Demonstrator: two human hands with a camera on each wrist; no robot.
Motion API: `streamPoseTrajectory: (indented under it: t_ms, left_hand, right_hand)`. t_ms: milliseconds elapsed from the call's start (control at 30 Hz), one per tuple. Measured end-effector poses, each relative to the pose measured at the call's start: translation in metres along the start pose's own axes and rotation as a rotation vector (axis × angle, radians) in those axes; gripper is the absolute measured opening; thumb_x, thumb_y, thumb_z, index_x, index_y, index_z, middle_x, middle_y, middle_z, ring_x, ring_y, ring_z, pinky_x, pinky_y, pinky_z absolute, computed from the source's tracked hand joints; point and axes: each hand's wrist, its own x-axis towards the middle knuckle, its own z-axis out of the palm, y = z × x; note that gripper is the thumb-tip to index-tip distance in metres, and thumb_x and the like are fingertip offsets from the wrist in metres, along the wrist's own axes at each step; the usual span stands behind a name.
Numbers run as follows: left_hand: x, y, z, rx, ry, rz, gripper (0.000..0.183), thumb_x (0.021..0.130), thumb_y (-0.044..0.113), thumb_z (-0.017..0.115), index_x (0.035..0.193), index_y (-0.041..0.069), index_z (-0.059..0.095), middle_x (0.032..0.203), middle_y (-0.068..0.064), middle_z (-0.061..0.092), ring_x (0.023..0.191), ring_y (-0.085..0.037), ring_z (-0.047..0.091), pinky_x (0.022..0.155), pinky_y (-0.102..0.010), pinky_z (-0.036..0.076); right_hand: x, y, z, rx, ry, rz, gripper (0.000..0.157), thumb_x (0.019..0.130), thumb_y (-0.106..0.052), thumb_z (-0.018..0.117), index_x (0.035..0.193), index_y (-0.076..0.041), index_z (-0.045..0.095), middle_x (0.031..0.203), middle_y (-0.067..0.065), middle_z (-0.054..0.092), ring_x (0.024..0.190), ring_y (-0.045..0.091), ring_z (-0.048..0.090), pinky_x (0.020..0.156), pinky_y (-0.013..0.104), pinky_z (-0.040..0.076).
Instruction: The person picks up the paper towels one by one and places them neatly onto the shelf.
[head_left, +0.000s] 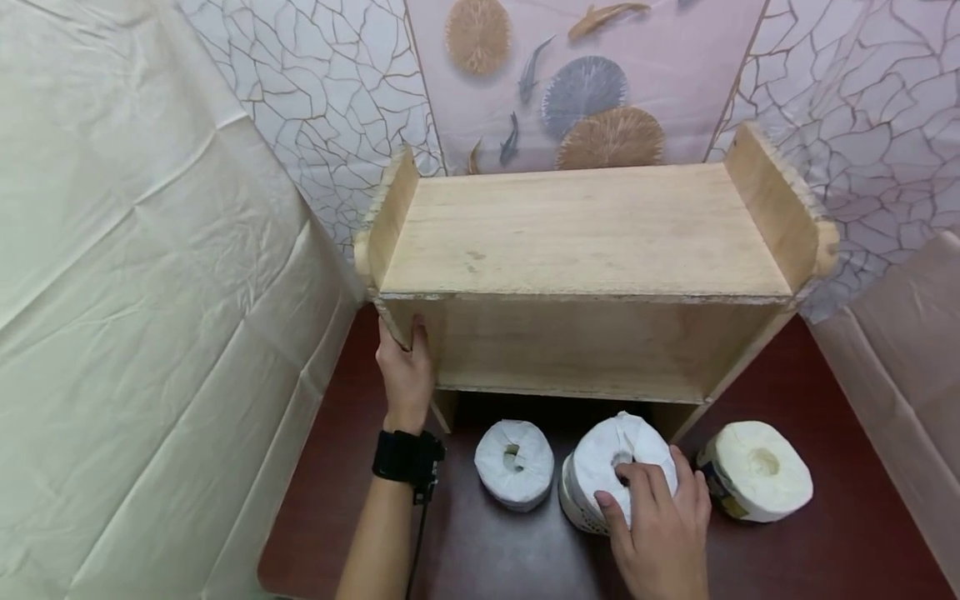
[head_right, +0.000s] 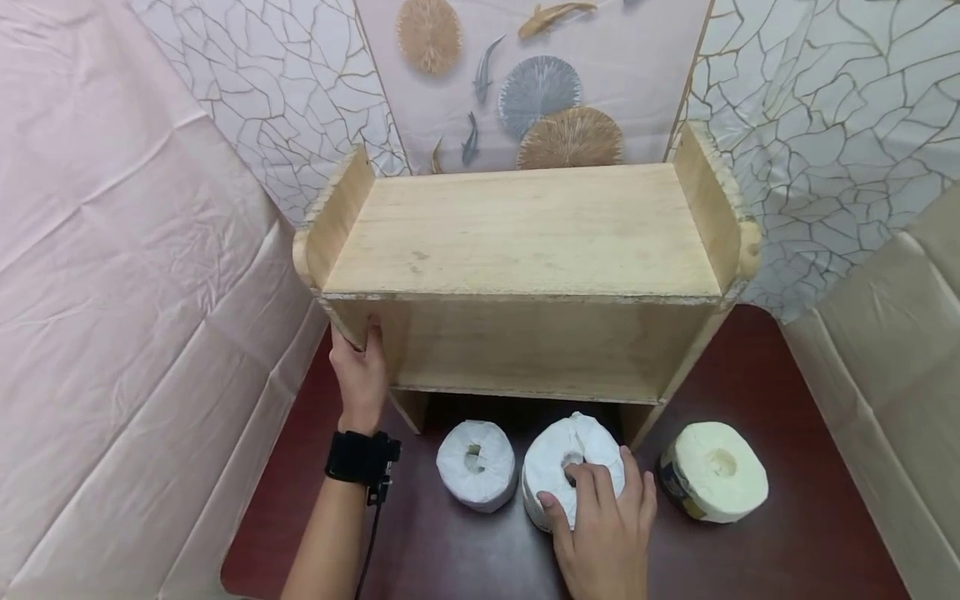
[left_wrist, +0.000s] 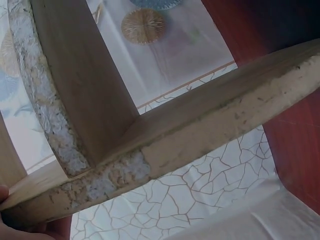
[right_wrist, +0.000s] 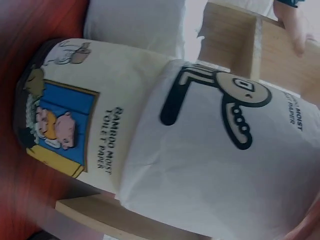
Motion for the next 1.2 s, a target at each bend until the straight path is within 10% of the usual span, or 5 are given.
streamPoseTrajectory:
  t_ms: [567, 1200]
  left_hand:
    - [0.000, 0.003, 0.006, -0.023, 0.011, -0.076, 0.049, 0.110, 0.009, 0.057, 0.156, 0.004, 0.044, 0.141, -0.020, 0.063, 0.126, -0.031, 0.064, 0.095, -0.051, 0.055]
    - [-0.003, -0.001, 0.001, -0.016, 0.036, -0.027, 0.044, 0.110, 0.015, 0.059, 0.152, 0.007, 0.051, 0.137, -0.017, 0.066, 0.124, -0.027, 0.065, 0.095, -0.049, 0.056]
  right_hand:
    - [0.006, -0.009, 0.000, -0.160, 0.024, 0.030, 0.099, 0.090, -0.091, 0.039, 0.098, 0.002, 0.072, 0.094, 0.022, 0.066, 0.129, 0.052, 0.049, 0.103, 0.079, 0.029]
    - [0.014, -0.008, -0.001, -0.066, 0.103, -0.048, 0.079, 0.102, -0.071, 0.049, 0.092, 0.004, 0.068, 0.086, 0.020, 0.069, 0.113, 0.055, 0.056, 0.091, 0.071, 0.039]
